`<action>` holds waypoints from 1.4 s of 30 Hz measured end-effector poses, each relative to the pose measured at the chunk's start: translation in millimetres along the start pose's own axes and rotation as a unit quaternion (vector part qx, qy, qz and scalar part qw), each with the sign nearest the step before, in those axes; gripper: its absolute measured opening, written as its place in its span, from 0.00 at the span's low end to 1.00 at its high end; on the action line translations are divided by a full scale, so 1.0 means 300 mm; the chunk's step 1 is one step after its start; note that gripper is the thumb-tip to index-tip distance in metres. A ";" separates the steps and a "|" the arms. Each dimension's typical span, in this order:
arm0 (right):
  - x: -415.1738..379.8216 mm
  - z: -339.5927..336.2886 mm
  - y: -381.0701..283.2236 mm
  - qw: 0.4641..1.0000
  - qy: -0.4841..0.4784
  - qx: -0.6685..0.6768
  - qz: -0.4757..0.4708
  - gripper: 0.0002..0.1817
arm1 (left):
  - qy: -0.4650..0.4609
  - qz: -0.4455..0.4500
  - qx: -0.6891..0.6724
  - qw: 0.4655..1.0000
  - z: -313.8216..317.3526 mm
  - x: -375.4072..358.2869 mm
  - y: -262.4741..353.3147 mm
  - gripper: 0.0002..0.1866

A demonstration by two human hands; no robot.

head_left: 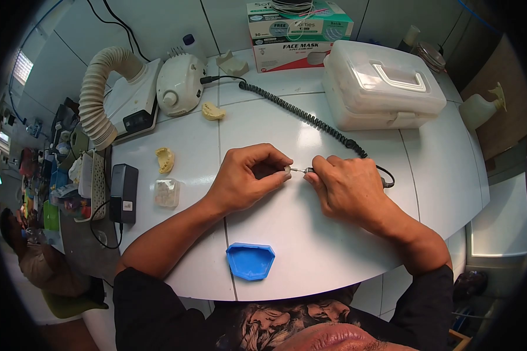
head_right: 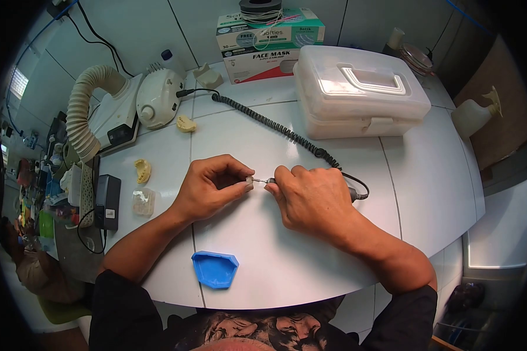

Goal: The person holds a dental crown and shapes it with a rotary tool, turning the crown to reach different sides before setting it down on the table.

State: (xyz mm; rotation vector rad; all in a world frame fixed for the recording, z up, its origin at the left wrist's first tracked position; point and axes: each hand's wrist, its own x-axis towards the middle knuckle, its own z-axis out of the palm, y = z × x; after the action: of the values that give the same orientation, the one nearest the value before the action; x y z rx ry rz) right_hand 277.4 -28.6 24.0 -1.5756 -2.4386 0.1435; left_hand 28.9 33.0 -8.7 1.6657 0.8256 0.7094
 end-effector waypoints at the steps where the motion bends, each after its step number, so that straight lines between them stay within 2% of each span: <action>1: 0.000 0.001 0.001 1.000 0.000 0.001 -0.001 0.18 | 0.000 0.001 0.000 1.000 0.000 0.000 0.000 0.12; 12: 0.001 -0.005 0.001 1.000 -0.008 0.005 0.000 0.18 | 0.023 0.037 0.002 0.999 0.007 0.001 -0.012 0.10; 18: 0.000 -0.005 0.002 1.000 -0.007 0.004 -0.002 0.18 | 0.000 -0.002 0.005 1.000 0.000 -0.001 0.008 0.12; 42: -0.001 -0.010 0.000 1.000 -0.017 0.008 0.001 0.18 | -0.006 -0.020 -0.010 1.000 -0.006 0.001 0.007 0.12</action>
State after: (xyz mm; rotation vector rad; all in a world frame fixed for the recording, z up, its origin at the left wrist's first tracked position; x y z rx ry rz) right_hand 278.4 -29.1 26.7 -1.5813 -2.4539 0.1915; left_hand 27.9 33.8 -6.3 1.6290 0.8385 0.6784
